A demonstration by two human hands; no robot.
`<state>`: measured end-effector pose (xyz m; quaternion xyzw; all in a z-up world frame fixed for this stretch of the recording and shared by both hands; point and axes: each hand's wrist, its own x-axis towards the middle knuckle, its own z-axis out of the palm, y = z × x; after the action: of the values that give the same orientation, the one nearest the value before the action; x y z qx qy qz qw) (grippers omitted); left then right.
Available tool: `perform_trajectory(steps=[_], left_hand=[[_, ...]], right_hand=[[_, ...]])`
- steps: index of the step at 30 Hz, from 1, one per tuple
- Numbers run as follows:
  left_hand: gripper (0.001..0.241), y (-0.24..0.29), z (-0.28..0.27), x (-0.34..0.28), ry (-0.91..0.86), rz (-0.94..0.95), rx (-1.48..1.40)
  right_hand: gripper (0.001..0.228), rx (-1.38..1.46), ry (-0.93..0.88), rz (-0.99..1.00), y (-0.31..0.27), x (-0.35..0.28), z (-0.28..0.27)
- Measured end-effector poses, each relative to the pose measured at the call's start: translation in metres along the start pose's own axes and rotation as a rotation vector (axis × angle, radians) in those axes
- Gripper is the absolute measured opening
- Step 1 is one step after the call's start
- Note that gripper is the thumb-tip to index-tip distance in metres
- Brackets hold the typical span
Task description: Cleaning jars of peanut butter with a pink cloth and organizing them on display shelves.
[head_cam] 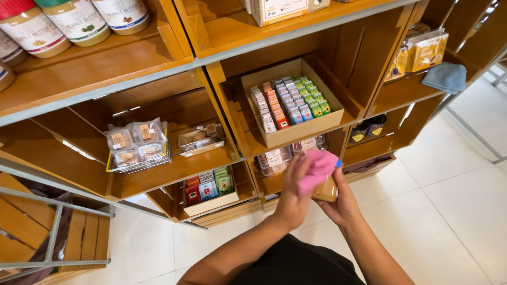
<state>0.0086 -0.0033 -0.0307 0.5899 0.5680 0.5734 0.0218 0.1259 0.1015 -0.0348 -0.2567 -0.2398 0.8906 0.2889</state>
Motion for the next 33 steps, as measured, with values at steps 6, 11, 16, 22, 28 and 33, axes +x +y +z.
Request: perform_trajectory(steps=[6,11,16,22,28,33], left_hand=[[0.058,0.024,-0.032,0.035,0.184,-0.763,-0.754],[0.058,0.017,-0.006,0.003,0.004,-0.524,-0.6],[0.06,0.013,-0.014,0.009,-0.017,-0.346,-0.641],[0.056,-0.01,-0.007,-0.002,0.116,-1.036,-1.28],[0.053,0.009,-0.008,0.008,0.066,-1.197,-1.601],[0.054,0.012,0.002,0.007,0.251,-0.894,-1.392]], right_hand=[[0.066,0.006,-0.055,-0.127,-0.009,-0.006,0.004],[0.068,-0.083,-0.033,-0.236,0.002,0.002,-0.002],[0.072,-0.331,-0.056,-0.273,-0.008,-0.011,0.007],[0.082,-0.246,-0.088,-0.454,0.002,-0.016,0.01],[0.088,-0.811,-0.165,-0.789,0.002,-0.028,0.019],[0.088,-0.698,-0.135,-0.719,0.015,-0.04,0.03]])
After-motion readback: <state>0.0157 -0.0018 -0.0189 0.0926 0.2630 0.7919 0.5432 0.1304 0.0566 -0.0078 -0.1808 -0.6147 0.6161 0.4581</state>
